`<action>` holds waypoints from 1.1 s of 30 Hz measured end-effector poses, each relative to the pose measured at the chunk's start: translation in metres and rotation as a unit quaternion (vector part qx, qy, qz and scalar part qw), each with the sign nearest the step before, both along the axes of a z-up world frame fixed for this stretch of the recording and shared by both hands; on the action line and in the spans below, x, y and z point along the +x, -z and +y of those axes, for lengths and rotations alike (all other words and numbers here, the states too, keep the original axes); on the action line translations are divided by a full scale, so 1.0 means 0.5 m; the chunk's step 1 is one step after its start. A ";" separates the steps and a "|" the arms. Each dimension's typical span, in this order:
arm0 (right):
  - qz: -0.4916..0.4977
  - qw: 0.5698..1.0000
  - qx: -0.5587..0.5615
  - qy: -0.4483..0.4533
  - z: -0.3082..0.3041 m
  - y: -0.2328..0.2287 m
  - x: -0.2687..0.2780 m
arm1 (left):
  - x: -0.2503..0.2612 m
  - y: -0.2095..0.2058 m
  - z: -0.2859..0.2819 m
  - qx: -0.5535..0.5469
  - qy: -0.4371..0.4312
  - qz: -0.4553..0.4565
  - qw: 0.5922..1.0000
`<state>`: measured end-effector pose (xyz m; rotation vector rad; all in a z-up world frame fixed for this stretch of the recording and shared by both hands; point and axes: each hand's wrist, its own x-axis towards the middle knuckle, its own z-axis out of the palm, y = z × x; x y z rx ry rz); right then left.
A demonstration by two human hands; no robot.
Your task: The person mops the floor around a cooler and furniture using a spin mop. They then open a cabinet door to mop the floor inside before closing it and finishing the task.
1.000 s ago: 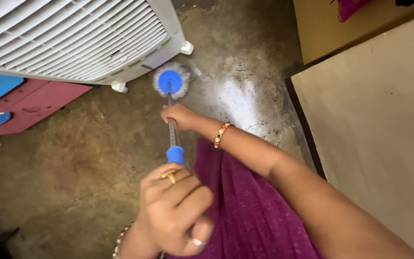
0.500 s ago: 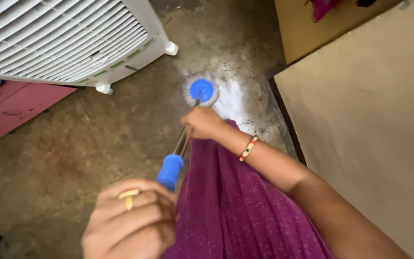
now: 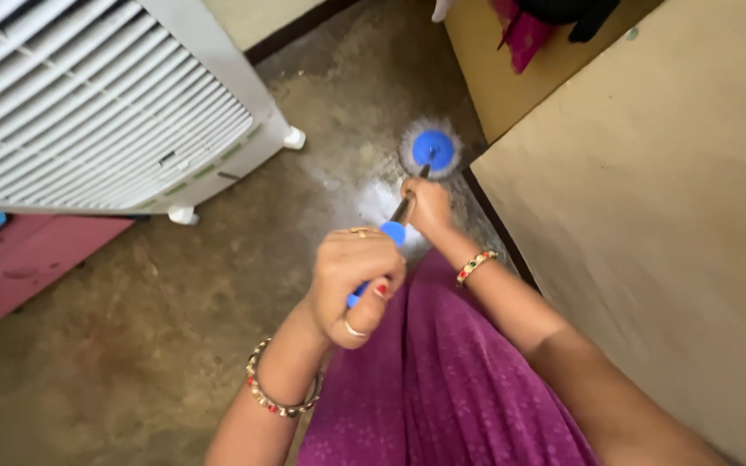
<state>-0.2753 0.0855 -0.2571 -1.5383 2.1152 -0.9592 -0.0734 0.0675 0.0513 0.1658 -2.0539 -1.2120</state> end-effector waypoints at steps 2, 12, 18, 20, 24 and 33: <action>0.000 0.999 0.045 0.028 -0.009 -0.016 0.032 | 0.013 -0.028 -0.013 0.040 -0.034 -0.002 0.999; -0.230 0.950 -0.126 -0.171 -0.110 -0.051 0.010 | -0.071 -0.100 -0.103 0.072 -0.013 0.012 0.997; -0.248 0.967 -0.049 -0.029 -0.130 -0.386 -0.156 | -0.262 -0.093 -0.187 0.037 0.073 0.078 0.994; -0.026 0.981 -0.117 0.156 -0.138 -0.420 -0.245 | -0.345 -0.079 -0.214 0.055 0.114 0.065 0.990; 0.052 0.930 -0.280 0.233 -0.191 -0.441 -0.460 | -0.536 -0.071 -0.261 0.003 0.148 0.096 0.984; 0.144 0.868 -0.337 0.335 -0.374 -0.384 -0.745 | -0.890 -0.039 -0.363 -0.053 0.191 0.058 0.978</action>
